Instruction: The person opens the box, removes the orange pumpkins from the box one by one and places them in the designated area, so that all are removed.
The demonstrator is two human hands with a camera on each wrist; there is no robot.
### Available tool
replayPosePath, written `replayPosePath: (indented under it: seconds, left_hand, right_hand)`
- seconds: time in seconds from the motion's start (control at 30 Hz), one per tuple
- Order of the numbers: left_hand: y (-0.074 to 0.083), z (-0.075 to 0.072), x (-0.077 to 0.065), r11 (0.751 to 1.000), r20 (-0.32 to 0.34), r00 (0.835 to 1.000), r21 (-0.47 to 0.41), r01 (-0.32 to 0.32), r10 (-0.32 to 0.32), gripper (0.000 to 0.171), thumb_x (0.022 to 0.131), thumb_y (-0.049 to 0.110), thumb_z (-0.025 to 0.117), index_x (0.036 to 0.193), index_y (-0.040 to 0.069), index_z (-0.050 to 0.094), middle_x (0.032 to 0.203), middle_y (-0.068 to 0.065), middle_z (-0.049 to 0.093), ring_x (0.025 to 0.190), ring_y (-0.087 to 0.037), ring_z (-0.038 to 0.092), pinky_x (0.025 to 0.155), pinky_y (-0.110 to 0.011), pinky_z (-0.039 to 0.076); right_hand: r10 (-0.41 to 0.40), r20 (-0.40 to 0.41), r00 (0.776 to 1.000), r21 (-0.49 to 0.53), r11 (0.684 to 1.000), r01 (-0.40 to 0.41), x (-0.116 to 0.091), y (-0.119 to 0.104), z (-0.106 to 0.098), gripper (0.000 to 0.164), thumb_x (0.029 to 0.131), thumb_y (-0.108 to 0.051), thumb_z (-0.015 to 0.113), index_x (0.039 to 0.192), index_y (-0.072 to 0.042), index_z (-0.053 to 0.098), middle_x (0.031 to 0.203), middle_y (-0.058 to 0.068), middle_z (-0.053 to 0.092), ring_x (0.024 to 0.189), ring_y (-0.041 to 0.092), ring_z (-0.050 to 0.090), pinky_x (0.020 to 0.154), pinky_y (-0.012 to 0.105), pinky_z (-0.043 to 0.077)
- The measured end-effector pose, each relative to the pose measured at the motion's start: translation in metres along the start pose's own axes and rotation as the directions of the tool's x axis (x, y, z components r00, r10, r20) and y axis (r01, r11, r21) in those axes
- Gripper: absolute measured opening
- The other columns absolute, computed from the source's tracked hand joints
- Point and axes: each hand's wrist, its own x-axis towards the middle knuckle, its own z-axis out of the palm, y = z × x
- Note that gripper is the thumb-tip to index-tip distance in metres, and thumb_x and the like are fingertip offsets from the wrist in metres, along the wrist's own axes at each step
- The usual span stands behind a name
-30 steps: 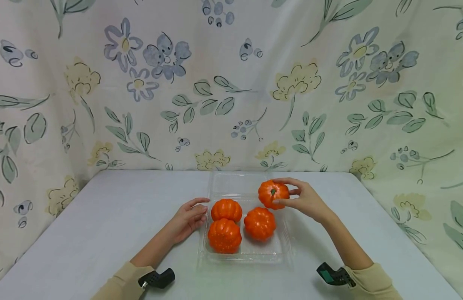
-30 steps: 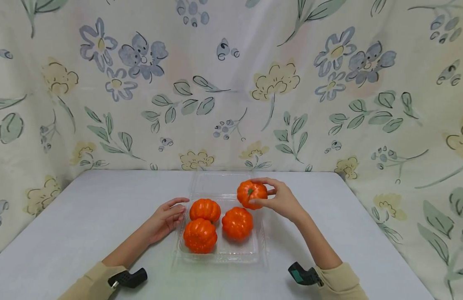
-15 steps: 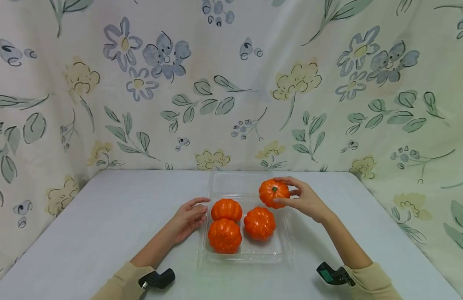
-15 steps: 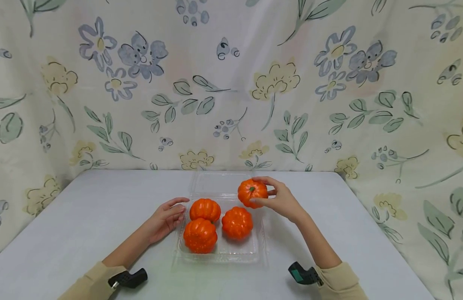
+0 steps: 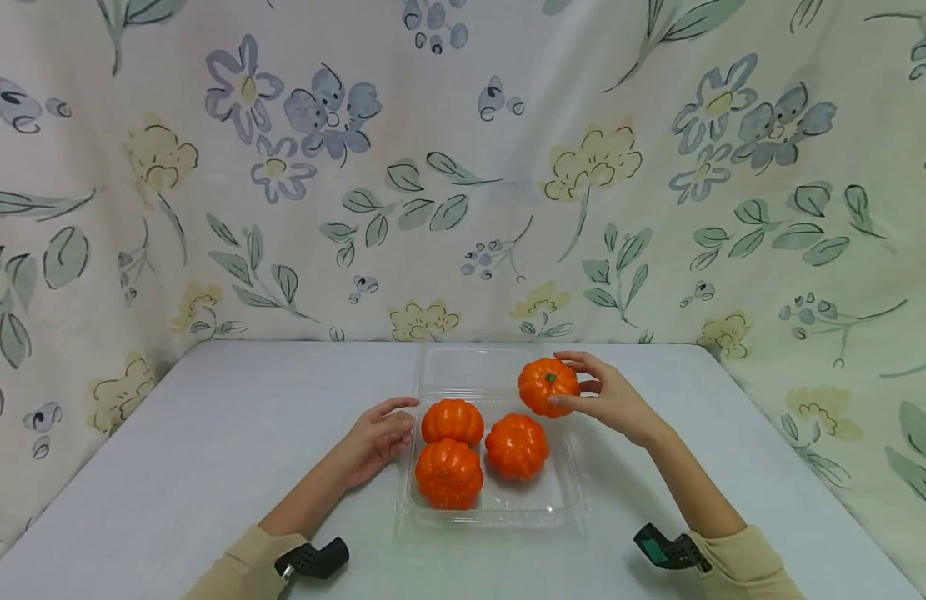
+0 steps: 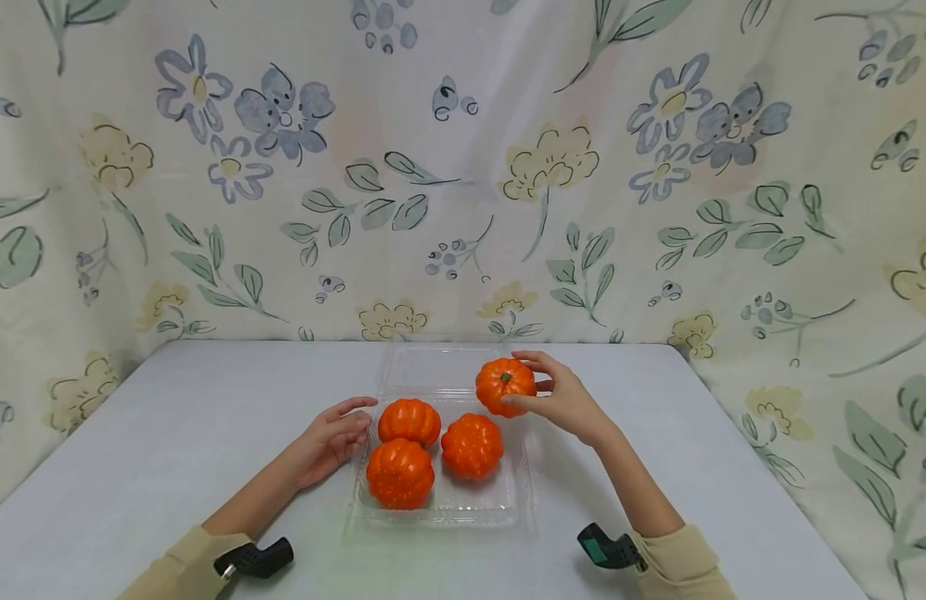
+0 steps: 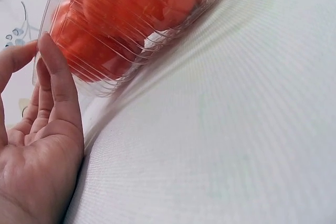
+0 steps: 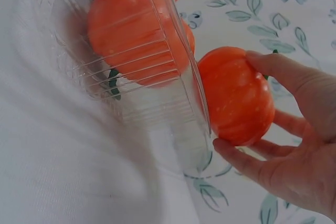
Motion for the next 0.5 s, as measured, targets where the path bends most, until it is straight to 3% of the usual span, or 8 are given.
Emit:
replayPosePath:
  seconds: [0.3, 0.5]
  left_hand:
    - [0.0010, 0.0003, -0.0018, 1.000, 0.016, 1.000, 0.010, -0.010, 0.009, 0.027, 0.107, 0.001, 0.048, 0.131, 0.012, 0.053, 0.099, 0.003, 0.065, 0.080, -0.006, 0.065, 0.080, -0.016, 0.058]
    - [0.0023, 0.0007, -0.0023, 1.000, 0.011, 1.000, 0.006, -0.006, 0.006, 0.027, 0.107, 0.002, 0.049, 0.132, 0.012, 0.054, 0.100, 0.002, 0.064, 0.080, -0.006, 0.065, 0.080, -0.016, 0.058]
  right_hand:
    - [-0.003, -0.013, 1.000, -0.008, 1.000, 0.003, -0.0011, -0.0018, -0.0031, 0.066, 0.097, -0.021, 0.076, 0.154, -0.005, 0.046, 0.153, 0.028, 0.048, 0.123, 0.041, 0.061, 0.096, 0.043, 0.060]
    - [-0.015, -0.028, 1.000, -0.013, 1.000, 0.015, -0.0033, -0.0015, -0.0067, 0.066, 0.097, -0.021, 0.075, 0.154, -0.004, 0.046, 0.153, 0.027, 0.049, 0.127, 0.042, 0.059, 0.097, 0.037, 0.059]
